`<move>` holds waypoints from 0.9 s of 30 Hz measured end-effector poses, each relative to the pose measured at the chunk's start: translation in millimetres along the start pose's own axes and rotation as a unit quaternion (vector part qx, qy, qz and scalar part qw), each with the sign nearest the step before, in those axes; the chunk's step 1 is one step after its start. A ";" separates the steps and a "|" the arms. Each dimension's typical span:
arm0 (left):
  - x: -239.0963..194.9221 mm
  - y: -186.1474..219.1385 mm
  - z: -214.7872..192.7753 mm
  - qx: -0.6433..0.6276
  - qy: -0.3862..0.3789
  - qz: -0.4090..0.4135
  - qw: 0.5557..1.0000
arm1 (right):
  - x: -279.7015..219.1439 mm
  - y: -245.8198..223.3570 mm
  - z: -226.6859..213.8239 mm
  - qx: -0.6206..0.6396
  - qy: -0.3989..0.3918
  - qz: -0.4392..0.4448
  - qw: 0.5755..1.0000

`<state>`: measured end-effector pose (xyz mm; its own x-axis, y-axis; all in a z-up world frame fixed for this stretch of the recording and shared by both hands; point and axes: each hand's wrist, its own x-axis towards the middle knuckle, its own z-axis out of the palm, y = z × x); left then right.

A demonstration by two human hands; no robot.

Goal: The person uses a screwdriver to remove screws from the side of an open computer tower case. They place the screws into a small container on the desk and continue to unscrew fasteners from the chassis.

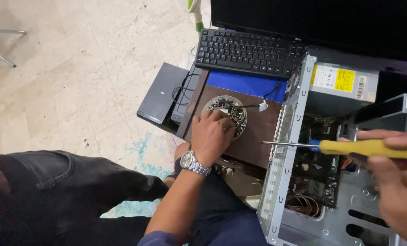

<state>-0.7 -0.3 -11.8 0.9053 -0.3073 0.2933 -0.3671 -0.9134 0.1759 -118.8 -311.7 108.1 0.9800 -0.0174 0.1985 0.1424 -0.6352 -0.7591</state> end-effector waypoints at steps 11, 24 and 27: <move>-14.9 -13.8 -2.9 -0.220 0.047 -0.022 0.974 | 71.3 -31.3 63.8 0.140 -0.059 -0.055 0.987; -12.9 -19.2 -5.6 -0.266 0.032 -0.028 0.963 | 77.9 -31.7 78.9 0.161 -0.066 -0.029 0.984; -14.9 -18.4 -15.0 -0.366 0.098 0.004 0.926 | 69.5 -38.0 71.9 0.204 -0.044 -0.030 0.978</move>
<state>-10.6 25.1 -5.3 0.8715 -0.1941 0.4503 -0.4860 -0.4640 0.7406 -46.1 -233.2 106.1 0.9738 0.0876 0.2098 0.2260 -0.2729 -0.9351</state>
